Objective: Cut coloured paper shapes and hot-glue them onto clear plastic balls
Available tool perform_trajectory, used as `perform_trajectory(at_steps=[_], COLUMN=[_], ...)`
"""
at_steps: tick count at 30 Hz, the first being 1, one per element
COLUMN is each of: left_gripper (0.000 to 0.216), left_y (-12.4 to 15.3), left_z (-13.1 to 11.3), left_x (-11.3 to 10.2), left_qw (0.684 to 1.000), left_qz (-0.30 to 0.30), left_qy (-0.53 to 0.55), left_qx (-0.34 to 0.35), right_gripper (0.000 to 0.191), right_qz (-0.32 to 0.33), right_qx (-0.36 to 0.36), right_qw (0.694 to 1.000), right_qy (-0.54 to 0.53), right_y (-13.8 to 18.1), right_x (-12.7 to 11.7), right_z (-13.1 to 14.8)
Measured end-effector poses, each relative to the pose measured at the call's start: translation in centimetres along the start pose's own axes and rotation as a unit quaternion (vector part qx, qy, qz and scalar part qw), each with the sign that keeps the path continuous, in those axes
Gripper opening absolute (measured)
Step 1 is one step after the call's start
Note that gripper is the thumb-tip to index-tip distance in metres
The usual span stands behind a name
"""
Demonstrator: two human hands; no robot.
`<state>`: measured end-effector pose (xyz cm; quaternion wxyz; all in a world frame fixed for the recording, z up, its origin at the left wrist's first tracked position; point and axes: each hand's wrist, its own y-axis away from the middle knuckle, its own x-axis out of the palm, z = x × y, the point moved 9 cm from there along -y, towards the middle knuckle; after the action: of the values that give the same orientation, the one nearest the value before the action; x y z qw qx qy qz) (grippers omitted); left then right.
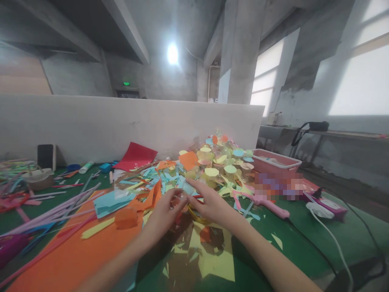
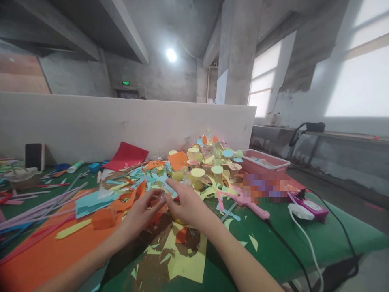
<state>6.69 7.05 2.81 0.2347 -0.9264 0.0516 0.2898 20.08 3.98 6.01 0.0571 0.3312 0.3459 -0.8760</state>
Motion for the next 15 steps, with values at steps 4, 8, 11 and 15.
perform_trajectory(at_steps=[4,8,11,15], left_gripper=[0.036,0.039,0.038,0.039], left_y=[-0.1,-0.1,0.0,0.2], left_z=[0.5,0.7,0.2,-0.7], left_x=[0.1,0.3,0.2,0.4], left_qw=[1.000,1.000,1.000,0.999], left_qz=[0.001,0.009,0.011,0.030], left_qy=[0.016,0.016,0.021,0.039], left_qx=[-0.005,-0.007,-0.006,-0.023], right_gripper=[0.049,0.048,0.049,0.051], right_qz=[0.001,0.007,0.005,0.006], right_qx=[0.000,0.019,0.040,0.068], right_qw=[1.000,1.000,0.998,0.993], right_qy=[-0.001,-0.010,-0.048,-0.092], right_y=[0.0,0.0,0.0,0.0], right_x=[0.1,0.1,-0.2,-0.4], right_z=[-0.2,-0.1,-0.1,-0.6])
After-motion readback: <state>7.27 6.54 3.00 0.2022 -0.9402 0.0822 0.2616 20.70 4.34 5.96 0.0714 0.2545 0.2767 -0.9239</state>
